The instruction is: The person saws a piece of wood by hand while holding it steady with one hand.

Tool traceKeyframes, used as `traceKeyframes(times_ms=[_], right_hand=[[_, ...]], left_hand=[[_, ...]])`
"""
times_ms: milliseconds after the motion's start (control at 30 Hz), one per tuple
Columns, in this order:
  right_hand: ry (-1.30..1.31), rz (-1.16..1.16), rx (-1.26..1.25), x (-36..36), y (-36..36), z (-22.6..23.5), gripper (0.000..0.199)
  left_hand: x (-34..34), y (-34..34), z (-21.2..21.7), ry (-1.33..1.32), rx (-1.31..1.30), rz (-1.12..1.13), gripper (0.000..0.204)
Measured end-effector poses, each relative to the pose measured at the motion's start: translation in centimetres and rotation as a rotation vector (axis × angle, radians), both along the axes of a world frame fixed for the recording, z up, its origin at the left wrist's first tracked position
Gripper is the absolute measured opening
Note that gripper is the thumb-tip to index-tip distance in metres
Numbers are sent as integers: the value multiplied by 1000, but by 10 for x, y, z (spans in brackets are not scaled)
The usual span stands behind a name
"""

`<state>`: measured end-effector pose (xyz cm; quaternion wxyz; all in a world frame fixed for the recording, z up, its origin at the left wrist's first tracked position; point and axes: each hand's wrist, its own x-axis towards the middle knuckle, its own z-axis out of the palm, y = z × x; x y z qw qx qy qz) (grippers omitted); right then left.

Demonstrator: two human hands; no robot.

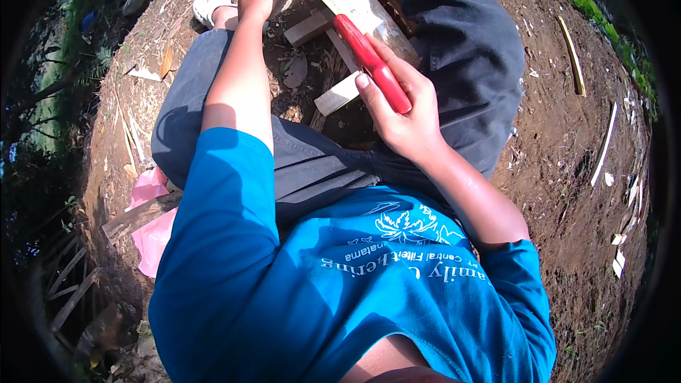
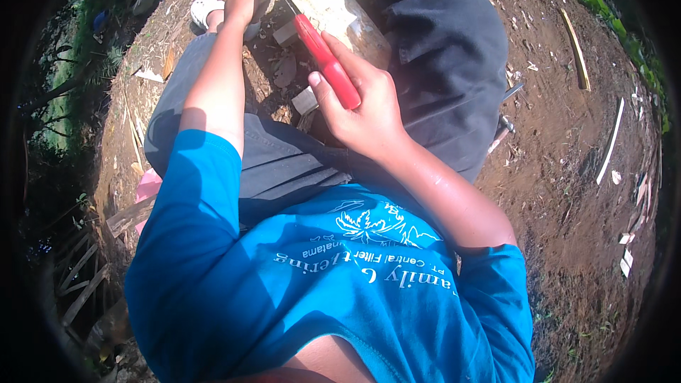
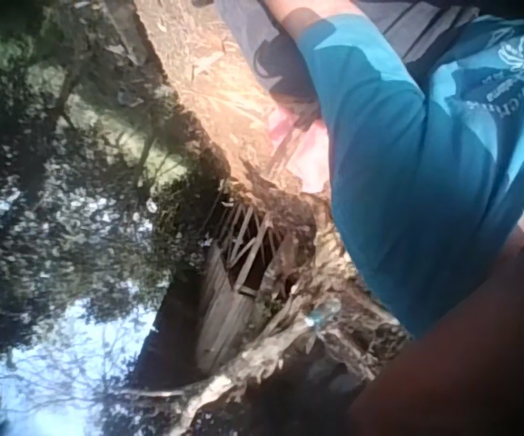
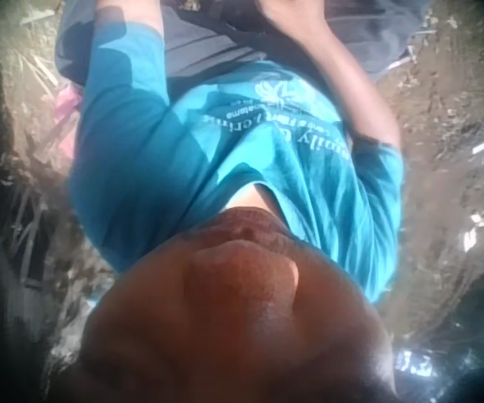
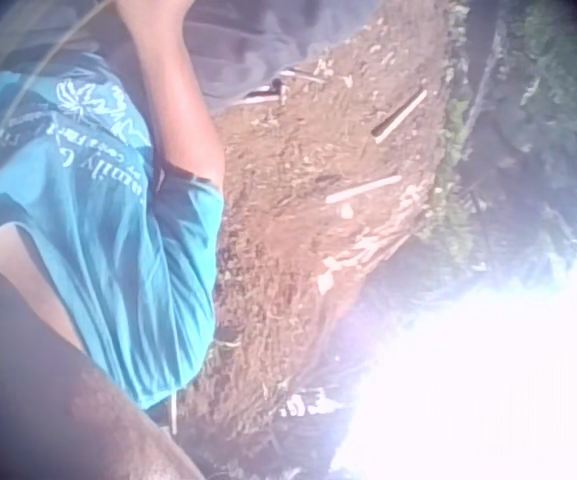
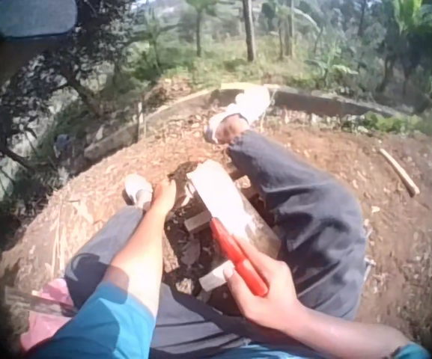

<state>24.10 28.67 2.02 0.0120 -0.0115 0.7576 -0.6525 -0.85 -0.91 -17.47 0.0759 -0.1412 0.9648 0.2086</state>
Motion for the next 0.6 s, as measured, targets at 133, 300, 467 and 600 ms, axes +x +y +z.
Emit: traceKeyframes(times_ms=[133, 300, 467, 600], right_hand=[[-40, 33, -10, -9, -14, -2, 53], [28, -18, 77, -20, -33, -6, 54], [-80, 4, 40, -39, -45, 3, 55], [-51, -17, 67, -47, -51, -9, 54]], left_hand=[[5, -8, -1, -8, 68, 68, 57], [9, 18, 21, -17, 77, 78, 56], [8, 11, 21, -56, 83, 76, 56], [8, 16, 25, -88, 72, 97, 57]])
